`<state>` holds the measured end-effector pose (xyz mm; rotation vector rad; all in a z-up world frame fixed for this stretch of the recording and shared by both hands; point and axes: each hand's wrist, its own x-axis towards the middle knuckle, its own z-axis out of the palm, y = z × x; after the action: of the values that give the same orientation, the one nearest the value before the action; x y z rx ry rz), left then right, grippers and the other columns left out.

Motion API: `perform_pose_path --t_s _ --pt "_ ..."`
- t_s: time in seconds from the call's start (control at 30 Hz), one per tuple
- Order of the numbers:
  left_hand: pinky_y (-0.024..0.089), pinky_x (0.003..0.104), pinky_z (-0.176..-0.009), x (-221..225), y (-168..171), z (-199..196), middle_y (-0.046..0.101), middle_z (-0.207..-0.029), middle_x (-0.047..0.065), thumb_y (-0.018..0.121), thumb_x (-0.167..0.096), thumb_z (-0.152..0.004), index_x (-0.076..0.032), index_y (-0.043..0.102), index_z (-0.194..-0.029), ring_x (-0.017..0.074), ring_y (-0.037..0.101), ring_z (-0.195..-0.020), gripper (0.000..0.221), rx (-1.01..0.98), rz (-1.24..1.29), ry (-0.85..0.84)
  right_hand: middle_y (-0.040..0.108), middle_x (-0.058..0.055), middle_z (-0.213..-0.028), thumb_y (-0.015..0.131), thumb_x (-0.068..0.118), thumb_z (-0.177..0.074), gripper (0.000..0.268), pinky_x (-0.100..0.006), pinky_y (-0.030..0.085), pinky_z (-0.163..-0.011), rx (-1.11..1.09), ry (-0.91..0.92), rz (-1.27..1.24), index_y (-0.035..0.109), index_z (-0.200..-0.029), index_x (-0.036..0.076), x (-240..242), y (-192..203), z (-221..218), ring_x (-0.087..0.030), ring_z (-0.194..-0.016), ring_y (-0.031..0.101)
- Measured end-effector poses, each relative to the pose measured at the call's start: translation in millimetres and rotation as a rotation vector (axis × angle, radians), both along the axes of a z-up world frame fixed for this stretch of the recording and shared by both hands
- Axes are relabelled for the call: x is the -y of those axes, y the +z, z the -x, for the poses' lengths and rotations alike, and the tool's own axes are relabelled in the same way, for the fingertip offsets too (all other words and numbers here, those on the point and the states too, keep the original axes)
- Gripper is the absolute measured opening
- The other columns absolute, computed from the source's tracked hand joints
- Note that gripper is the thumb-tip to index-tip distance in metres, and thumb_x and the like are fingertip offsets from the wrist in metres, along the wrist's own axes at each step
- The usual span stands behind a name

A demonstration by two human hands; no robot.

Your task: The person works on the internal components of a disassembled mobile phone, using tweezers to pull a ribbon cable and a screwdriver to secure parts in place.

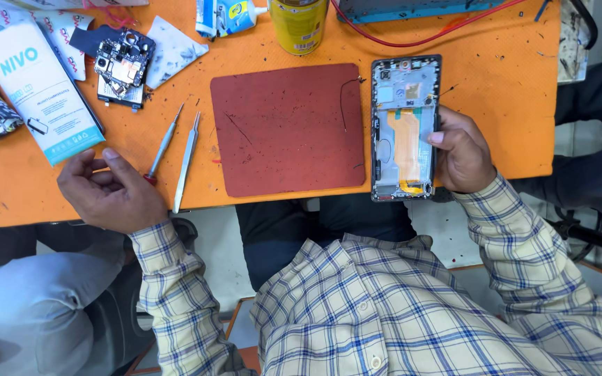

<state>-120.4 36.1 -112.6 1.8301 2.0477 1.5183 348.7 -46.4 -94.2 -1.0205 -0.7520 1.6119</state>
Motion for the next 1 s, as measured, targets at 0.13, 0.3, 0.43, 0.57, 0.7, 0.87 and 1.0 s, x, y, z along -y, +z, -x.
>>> perform_pose_path --t_s 0.13,0.3,0.43,0.57,0.7,0.87,1.0 --pt "0.046 0.026 -0.065 0.0 -4.7 2.8 0.061 -0.117 0.010 0.071 -0.006 -0.116 0.005 0.059 -0.126 0.0086 0.052 -0.069 0.020 0.040 -0.012 -0.009 0.064 -0.021 -0.132 0.048 0.018 -0.091 0.063 -0.037 0.052 -0.107 -0.040 0.032 0.057 0.047 -0.145 -0.015 2.2 -6.2 3.0 -0.024 -0.118 0.066" --pt "0.047 0.026 -0.067 -0.4 -2.4 -0.6 0.061 -0.116 0.010 0.071 -0.006 -0.113 0.004 0.059 -0.122 0.0083 0.054 -0.073 0.018 0.051 -0.025 0.008 0.065 -0.021 -0.131 0.047 0.019 -0.088 0.066 -0.034 0.052 -0.104 -0.133 0.204 0.150 0.047 -0.144 -0.016 -8.7 -3.6 12.7 -0.023 -0.116 0.067" --pt "0.046 0.026 -0.064 1.0 -3.4 -0.4 0.061 -0.113 0.009 0.073 -0.006 -0.114 0.004 0.061 -0.124 0.0110 0.051 -0.074 0.019 0.010 -0.007 0.040 0.066 -0.022 -0.127 0.045 0.018 -0.092 0.062 -0.035 0.054 -0.099 -0.103 0.312 0.133 0.048 -0.144 -0.017 -27.0 3.0 24.0 -0.023 -0.111 0.068" --pt "0.048 0.026 -0.064 -0.4 -3.6 1.0 0.062 -0.116 0.010 0.072 -0.006 -0.114 0.004 0.060 -0.122 0.0096 0.055 -0.073 0.018 0.028 -0.028 0.008 0.066 -0.022 -0.128 0.045 0.015 -0.093 0.059 -0.034 0.053 -0.102 -0.081 0.373 0.103 0.048 -0.144 -0.016 -40.2 10.8 38.3 -0.022 -0.114 0.067" --pt "0.047 0.027 -0.066 0.3 -4.1 0.5 0.062 -0.115 0.009 0.073 -0.006 -0.113 0.004 0.059 -0.123 0.0095 0.055 -0.072 0.019 0.041 -0.027 0.010 0.067 -0.023 -0.129 0.046 0.017 -0.095 0.058 -0.034 0.052 -0.103 -0.076 0.433 0.097 0.049 -0.142 -0.016 -42.9 18.0 49.2 -0.023 -0.115 0.067" --pt "0.048 0.028 -0.068 12.6 0.3 -3.5 0.057 -0.114 0.010 0.072 -0.005 -0.113 0.002 0.060 -0.120 0.0140 0.057 -0.078 0.016 0.082 -0.104 0.012 0.066 -0.022 -0.130 0.048 0.017 -0.094 0.058 -0.034 0.053 -0.103 -0.071 0.455 0.085 0.049 -0.142 -0.016 -42.4 22.7 58.3 -0.023 -0.116 0.068" --pt "0.042 0.044 -0.072 77.0 11.0 -22.0 0.054 -0.093 0.009 0.074 -0.007 -0.102 -0.002 0.061 -0.108 0.0262 0.051 -0.078 0.015 -0.299 -0.217 -0.006 0.067 -0.022 -0.127 0.049 0.014 -0.095 0.057 -0.033 0.051 -0.104 0.012 0.465 0.073 0.050 -0.143 -0.015 -42.0 19.0 56.7 -0.022 -0.116 0.066"
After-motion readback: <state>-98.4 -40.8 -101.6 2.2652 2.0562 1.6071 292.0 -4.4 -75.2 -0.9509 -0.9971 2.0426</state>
